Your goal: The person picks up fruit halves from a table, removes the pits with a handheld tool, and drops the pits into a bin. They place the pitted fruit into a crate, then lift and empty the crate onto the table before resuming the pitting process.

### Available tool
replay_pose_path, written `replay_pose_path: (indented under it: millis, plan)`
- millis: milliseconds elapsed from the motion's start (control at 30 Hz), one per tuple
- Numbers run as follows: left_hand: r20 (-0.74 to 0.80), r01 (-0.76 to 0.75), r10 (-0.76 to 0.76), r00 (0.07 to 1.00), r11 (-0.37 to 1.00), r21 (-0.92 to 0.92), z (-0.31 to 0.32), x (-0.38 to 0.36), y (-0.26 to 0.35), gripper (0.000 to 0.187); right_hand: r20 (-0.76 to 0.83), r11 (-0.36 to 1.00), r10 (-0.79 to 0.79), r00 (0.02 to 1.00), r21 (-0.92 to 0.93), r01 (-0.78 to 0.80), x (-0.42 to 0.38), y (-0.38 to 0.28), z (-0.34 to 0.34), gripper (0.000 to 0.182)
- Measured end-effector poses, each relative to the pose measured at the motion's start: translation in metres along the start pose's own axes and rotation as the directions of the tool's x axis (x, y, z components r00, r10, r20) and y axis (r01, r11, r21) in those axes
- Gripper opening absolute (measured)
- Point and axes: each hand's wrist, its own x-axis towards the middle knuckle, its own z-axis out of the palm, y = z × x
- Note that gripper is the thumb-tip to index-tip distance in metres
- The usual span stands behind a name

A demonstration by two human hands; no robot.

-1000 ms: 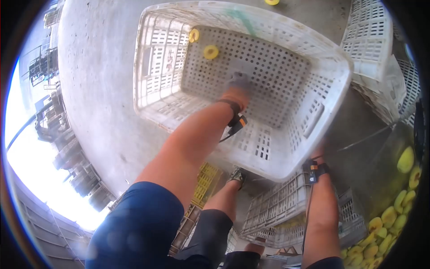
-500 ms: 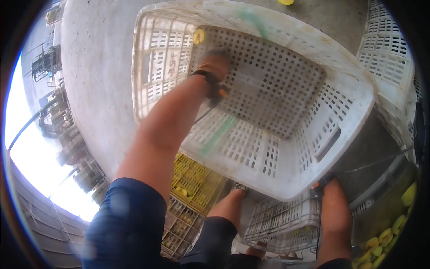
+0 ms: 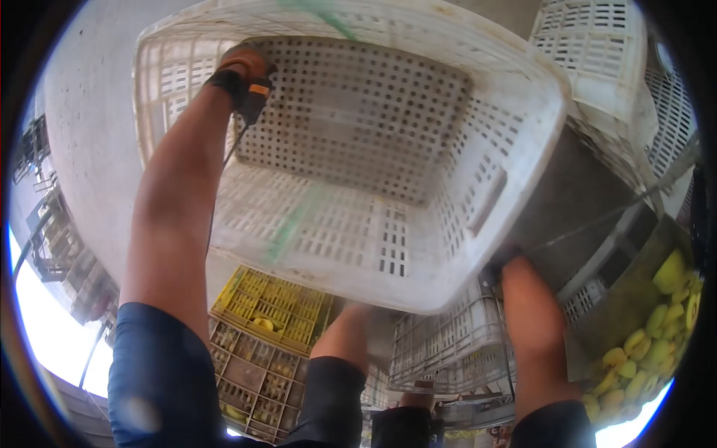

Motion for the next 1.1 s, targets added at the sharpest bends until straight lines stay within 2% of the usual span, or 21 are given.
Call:
replay_pose_path:
  millis: [33,67,133,200,267,300,367,400,467,533,633,733,800,833,867,900,933,967,1000,1033,1100]
  plan:
    - [-0.004,0.023,-0.024,1.0,0.993,-0.117,-0.009,-0.006,0.007,0.045,0.0,1.0,-0.022,1.0,-0.002,0.022,-0.001,-0.003,0.002,0.033]
    - [-0.021,0.13,-0.15,0.988,0.912,-0.39,-0.031,-0.047,0.022,0.043,0.003,0.999,-0.052,0.999,-0.009,0.052,-0.002,-0.01,0.004,0.033]
    - [-0.008,0.132,-0.148,0.989,0.905,-0.405,-0.034,-0.076,0.043,0.041,-0.006,0.992,-0.122,0.993,-0.028,0.122,0.002,-0.023,0.008,0.032]
    - [0.09,0.215,-0.223,0.971,0.638,-0.739,-0.011,-0.092,0.049,0.045,-0.023,0.978,-0.2,0.98,-0.068,0.198,0.003,-0.035,0.006,0.03]
    - [0.071,0.173,-0.175,0.982,0.684,-0.708,0.016,-0.107,0.063,0.05,-0.037,0.956,-0.231,0.972,-0.197,0.22,0.003,-0.045,-0.007,0.029]
    - [0.063,0.179,-0.193,0.979,0.673,-0.718,0.024,-0.116,0.071,0.055,-0.071,0.936,-0.335,0.94,-0.141,0.323,0.009,-0.03,-0.011,0.03]
    - [0.057,0.195,-0.228,0.972,0.649,-0.735,0.03,-0.135,0.087,0.065,-0.156,0.948,-0.282,0.947,-0.2,0.249,0.013,-0.041,-0.035,0.033]
    - [0.049,0.191,-0.222,0.974,0.684,-0.704,0.029,-0.142,0.095,0.066,-0.197,0.951,-0.257,0.946,-0.225,0.212,0.017,-0.049,-0.047,0.035]
    - [0.04,0.192,-0.218,0.975,0.744,-0.64,0.013,-0.158,0.114,0.068,-0.229,0.861,-0.461,0.857,-0.35,0.369,0.033,-0.06,-0.07,0.039]
    - [-0.073,0.081,-0.191,0.979,0.691,-0.719,0.021,-0.159,0.12,0.069,-0.207,0.717,-0.659,0.723,-0.464,0.52,0.057,-0.074,-0.085,0.04]
    - [-0.189,-0.044,-0.164,0.968,0.632,-0.774,-0.041,-0.198,0.141,0.065,-0.093,0.604,-0.739,0.667,-0.531,0.594,0.085,-0.115,-0.086,0.04]
    - [-0.452,-0.287,-0.104,0.886,0.642,-0.711,-0.06,-0.224,0.137,0.064,-0.008,0.477,-0.809,0.588,-0.595,0.647,0.124,-0.134,-0.073,0.04]
    - [-0.463,-0.339,-0.083,0.882,0.572,-0.747,-0.078,-0.251,0.133,0.065,0.012,0.5,-0.756,0.654,-0.634,0.59,0.136,-0.133,-0.067,0.041]
    - [-0.417,-0.312,-0.103,0.903,0.51,-0.801,-0.082,-0.264,0.128,0.068,0.015,0.538,-0.745,0.667,-0.579,0.613,0.131,-0.134,-0.069,0.038]
    - [-0.482,-0.391,-0.118,0.868,0.435,-0.811,-0.075,-0.272,0.119,0.068,0.035,0.562,-0.686,0.726,-0.609,0.56,0.125,-0.126,-0.067,0.037]
    - [-0.369,-0.314,-0.165,0.915,0.282,-0.906,-0.086,-0.293,0.118,0.067,0.049,0.583,-0.623,0.78,-0.637,0.505,0.116,-0.111,-0.06,0.037]
    - [-0.362,-0.308,-0.193,0.912,0.261,-0.915,-0.087,-0.309,0.111,0.067,0.052,0.59,-0.567,0.822,-0.671,0.449,0.111,-0.102,-0.057,0.037]
    - [-0.355,-0.306,-0.215,0.91,0.23,-0.924,-0.084,-0.324,0.102,0.067,-0.034,0.575,-0.634,0.772,-0.688,0.442,0.104,-0.079,-0.054,0.036]
    - [-0.283,-0.26,-0.219,0.934,0.126,-0.957,-0.084,-0.342,0.097,0.068,-0.095,0.59,-0.646,0.758,-0.692,0.416,0.087,-0.068,-0.058,0.035]
    - [-0.294,-0.26,-0.253,0.922,0.158,-0.952,-0.088,-0.361,0.095,0.068,-0.174,0.628,-0.643,0.746,-0.677,0.383,0.07,-0.05,-0.061,0.034]
    - [-0.286,-0.258,-0.297,0.911,0.131,-0.957,-0.095,-0.402,0.094,0.07,-0.324,0.753,-0.553,0.768,-0.59,0.293,0.027,-0.034,-0.074,0.033]
